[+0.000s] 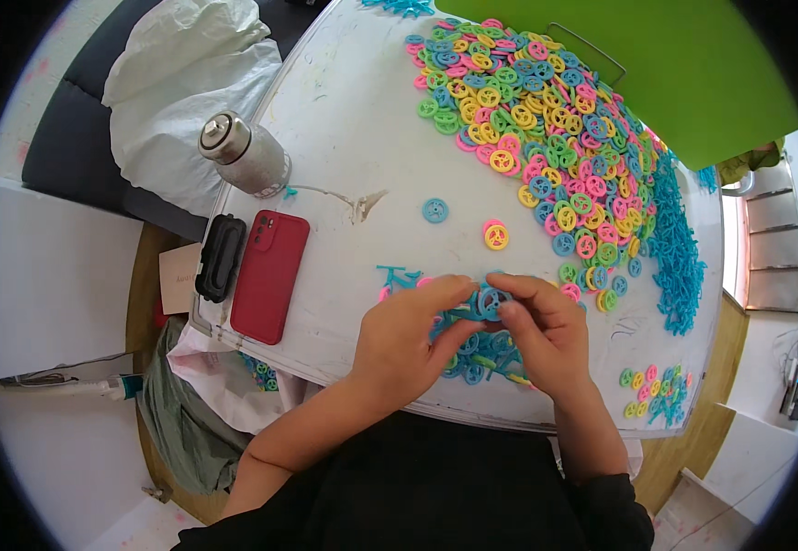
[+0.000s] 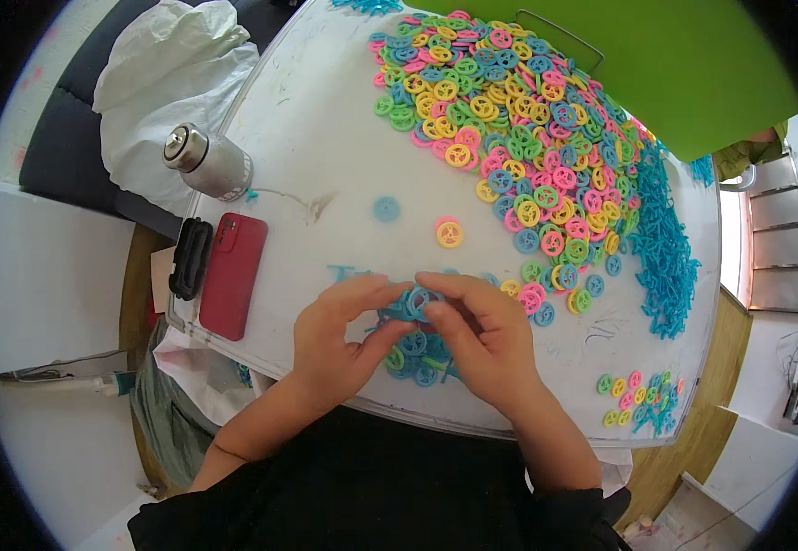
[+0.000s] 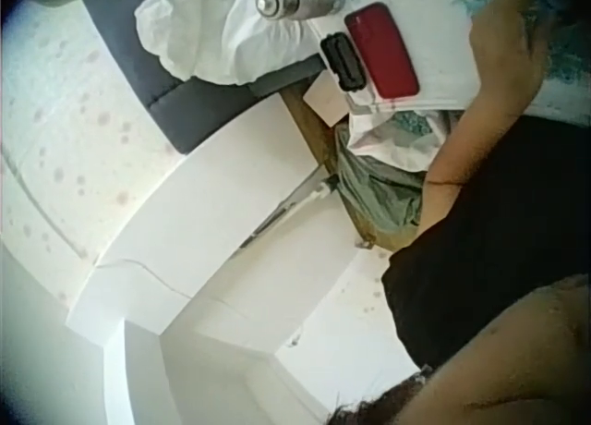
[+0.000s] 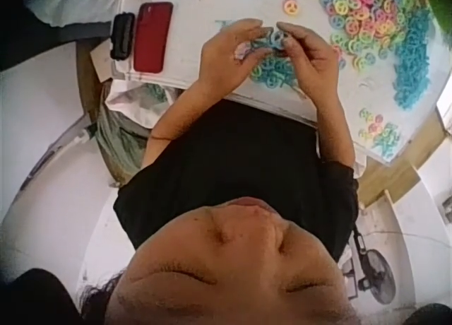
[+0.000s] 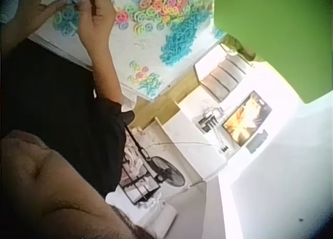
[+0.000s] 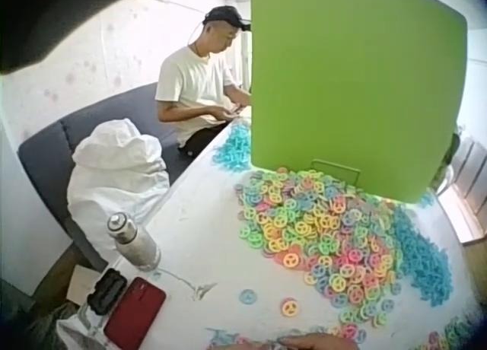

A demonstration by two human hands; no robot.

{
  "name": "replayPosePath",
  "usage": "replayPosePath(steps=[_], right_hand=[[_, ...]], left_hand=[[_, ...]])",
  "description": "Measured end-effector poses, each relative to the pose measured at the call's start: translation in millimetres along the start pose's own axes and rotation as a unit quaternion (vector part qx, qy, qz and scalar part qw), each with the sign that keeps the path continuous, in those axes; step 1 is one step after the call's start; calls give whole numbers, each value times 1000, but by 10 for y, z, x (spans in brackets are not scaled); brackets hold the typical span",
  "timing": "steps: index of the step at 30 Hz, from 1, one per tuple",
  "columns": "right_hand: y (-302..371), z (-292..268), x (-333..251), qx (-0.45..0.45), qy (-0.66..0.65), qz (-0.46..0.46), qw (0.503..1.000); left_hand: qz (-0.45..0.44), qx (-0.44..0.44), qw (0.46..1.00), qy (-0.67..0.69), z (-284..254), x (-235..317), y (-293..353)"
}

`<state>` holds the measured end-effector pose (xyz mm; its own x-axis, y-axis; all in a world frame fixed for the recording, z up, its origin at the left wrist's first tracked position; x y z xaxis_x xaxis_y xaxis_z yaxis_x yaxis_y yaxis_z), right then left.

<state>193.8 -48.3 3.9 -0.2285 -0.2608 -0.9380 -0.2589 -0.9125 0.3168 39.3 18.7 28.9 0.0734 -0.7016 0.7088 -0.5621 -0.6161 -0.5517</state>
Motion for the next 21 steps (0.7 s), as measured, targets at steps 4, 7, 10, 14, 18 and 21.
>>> replayPosePath(steps=[4,7,10,14,18,21], right_hand=[[62,-12,-101,-45,192,-41,980],[60,58,-263,-48,288,-89,952],[72,170,-386,-28,386,-199,900],[58,23,-170,-18,254,2,967],[62,61,-201,24,286,-33,957],[190,298,-470,31,481,-241,842]], left_hand=[[-43,-38,998,14,-11,-45,-6],[-71,-49,996,29,26,-100,39],[-89,-49,995,25,46,-118,73],[-44,-34,998,-8,45,-21,47],[-63,-70,995,-29,146,-26,69],[-36,-29,996,-72,66,-9,91]])
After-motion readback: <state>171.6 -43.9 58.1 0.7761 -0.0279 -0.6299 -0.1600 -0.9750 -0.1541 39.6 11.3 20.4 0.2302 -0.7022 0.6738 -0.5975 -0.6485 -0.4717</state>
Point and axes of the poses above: each hand's wrist, its own y-axis away from the middle knuckle, its own z-axis out of the palm, x = y × z, the point moved 8 cm from there along -y, towards the middle knuckle, and after that the axes turned 11 degrees about z, right-handed, at the moved point
